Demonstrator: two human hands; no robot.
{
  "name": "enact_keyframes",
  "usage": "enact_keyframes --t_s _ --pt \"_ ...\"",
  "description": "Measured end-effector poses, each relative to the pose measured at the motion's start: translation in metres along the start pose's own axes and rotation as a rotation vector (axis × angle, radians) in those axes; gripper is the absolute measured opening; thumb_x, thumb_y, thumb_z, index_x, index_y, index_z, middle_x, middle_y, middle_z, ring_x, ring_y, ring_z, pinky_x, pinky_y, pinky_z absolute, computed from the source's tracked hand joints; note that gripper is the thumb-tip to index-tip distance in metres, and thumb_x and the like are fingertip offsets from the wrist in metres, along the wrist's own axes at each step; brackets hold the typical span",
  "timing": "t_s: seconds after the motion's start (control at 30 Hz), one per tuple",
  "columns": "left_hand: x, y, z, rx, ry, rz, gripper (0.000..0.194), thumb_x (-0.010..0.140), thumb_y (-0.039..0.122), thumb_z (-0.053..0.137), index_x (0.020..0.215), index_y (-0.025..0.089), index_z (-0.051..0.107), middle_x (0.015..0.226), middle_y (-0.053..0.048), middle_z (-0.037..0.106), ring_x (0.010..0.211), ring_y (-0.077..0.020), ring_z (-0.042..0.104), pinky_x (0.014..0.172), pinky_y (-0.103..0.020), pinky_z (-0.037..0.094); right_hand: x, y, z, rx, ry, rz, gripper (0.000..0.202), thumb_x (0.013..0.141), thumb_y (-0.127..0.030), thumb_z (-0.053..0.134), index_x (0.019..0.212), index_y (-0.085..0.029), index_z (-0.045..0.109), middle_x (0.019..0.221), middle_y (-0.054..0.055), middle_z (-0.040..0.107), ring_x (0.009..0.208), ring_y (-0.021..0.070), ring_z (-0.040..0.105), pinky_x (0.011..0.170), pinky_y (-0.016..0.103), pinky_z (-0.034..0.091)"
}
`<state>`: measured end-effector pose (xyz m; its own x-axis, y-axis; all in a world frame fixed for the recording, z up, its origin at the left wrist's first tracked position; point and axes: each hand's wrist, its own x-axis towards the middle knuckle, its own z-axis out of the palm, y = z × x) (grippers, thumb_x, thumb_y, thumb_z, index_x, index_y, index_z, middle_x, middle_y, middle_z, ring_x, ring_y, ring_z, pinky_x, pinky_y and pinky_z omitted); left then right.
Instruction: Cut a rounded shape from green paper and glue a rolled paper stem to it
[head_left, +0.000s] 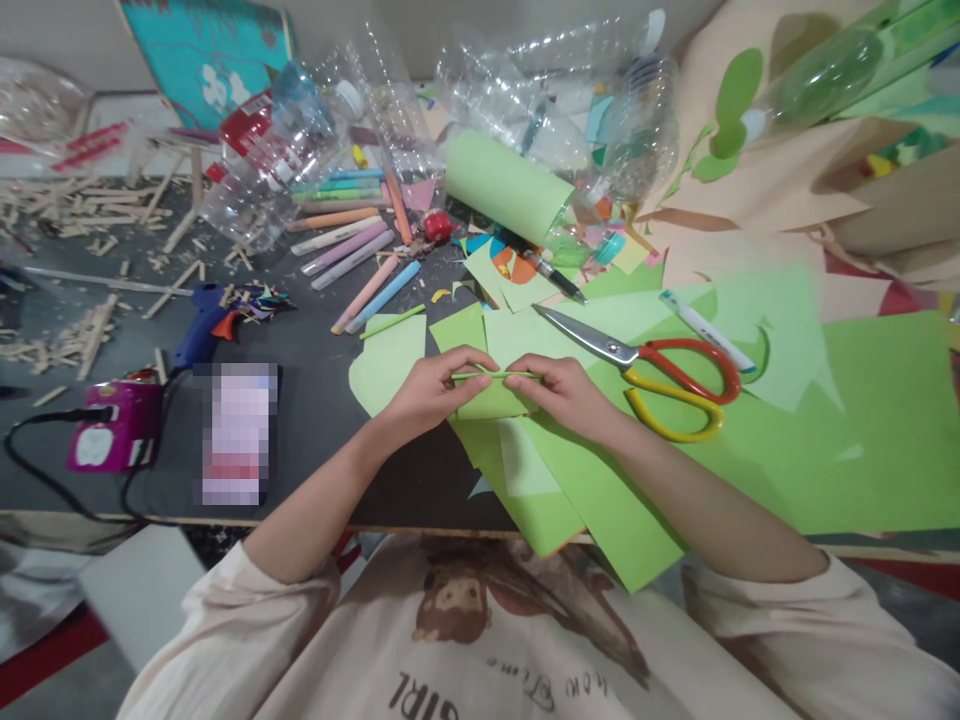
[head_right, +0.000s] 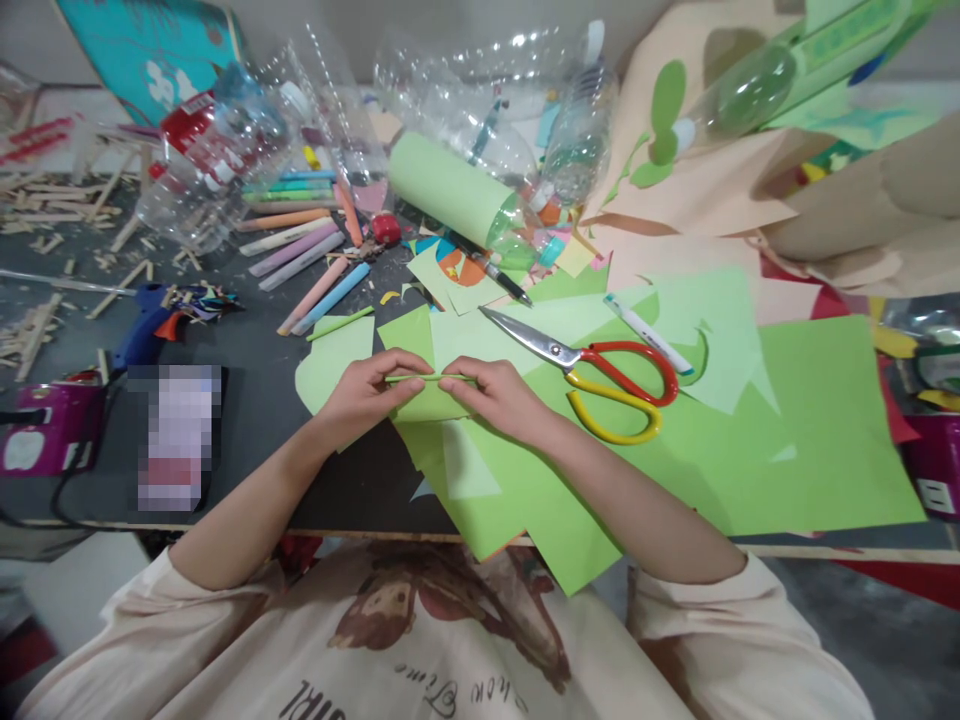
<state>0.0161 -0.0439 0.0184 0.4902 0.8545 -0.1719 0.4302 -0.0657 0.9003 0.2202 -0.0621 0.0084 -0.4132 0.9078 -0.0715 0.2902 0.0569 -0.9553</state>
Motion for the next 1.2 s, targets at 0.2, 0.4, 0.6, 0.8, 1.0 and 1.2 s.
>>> enact_keyframes --t_s 0.2,0.4,0.6,0.8,1.0,1.2 --pt "0.001 -0.001 0.002 0.057 0.068 0.006 0.028 0.090 0.039 0.052 0.094 0.018 0.071 0.091 -0.004 0.075 0.079 -0.0147 0.066 0.065 -0.020 0.048 0.000 -0.003 0.002 0.037 -0.003 0.071 0.034 0.089 -0.051 0.055 0.079 -0.019 0.060 0.058 -0.005 0.047 0.052 0.0109 0.037 0.055 0.026 0.031" --pt "-0.003 -0.007 0.003 0.321 0.058 0.178 0.030 0.097 0.034 0.045 0.098 0.022 0.072 0.096 -0.002 0.077 0.086 -0.0143 0.070 0.076 -0.020 0.050 -0.001 -0.008 0.004 0.259 -0.023 0.197 0.039 0.083 -0.058 0.060 0.079 -0.019 0.059 0.065 -0.004 0.048 0.058 0.0117 0.039 0.057 0.027 0.033" --pt "-0.007 -0.019 0.002 0.485 0.079 0.586 0.031 0.100 0.025 0.039 0.106 0.021 0.069 0.087 -0.003 0.076 0.077 -0.0120 0.070 0.065 -0.020 0.047 0.001 -0.007 0.003 0.320 -0.035 0.213 0.037 0.082 -0.055 0.063 0.076 -0.018 0.060 0.070 -0.002 0.053 0.066 0.0130 0.045 0.066 0.028 0.037" --pt "-0.004 -0.007 0.003 0.318 0.100 0.267 0.027 0.095 0.035 0.048 0.098 0.019 0.071 0.093 -0.004 0.077 0.083 -0.0136 0.070 0.071 -0.018 0.049 0.000 -0.007 0.002 0.293 -0.040 0.216 0.040 0.081 -0.059 0.062 0.082 -0.019 0.059 0.068 -0.004 0.049 0.059 0.0113 0.038 0.058 0.027 0.033" --pt "0.000 -0.002 0.001 0.061 0.044 0.005 0.039 0.087 0.051 0.057 0.089 0.017 0.075 0.082 -0.003 0.076 0.055 -0.0097 0.055 0.050 -0.020 0.039 -0.001 -0.005 0.005 0.249 -0.005 0.157 0.037 0.084 -0.056 0.061 0.082 -0.019 0.057 0.069 -0.004 0.048 0.060 0.0110 0.041 0.055 0.026 0.037" --pt "0.001 -0.006 0.002 0.034 0.070 0.059 0.034 0.087 0.046 0.059 0.087 0.016 0.077 0.084 -0.003 0.078 0.059 -0.0100 0.060 0.053 -0.019 0.041 -0.001 -0.004 0.007 0.377 0.010 0.218 0.036 0.079 -0.055 0.068 0.081 -0.020 0.057 0.078 -0.002 0.052 0.059 0.0095 0.046 0.054 0.026 0.051"
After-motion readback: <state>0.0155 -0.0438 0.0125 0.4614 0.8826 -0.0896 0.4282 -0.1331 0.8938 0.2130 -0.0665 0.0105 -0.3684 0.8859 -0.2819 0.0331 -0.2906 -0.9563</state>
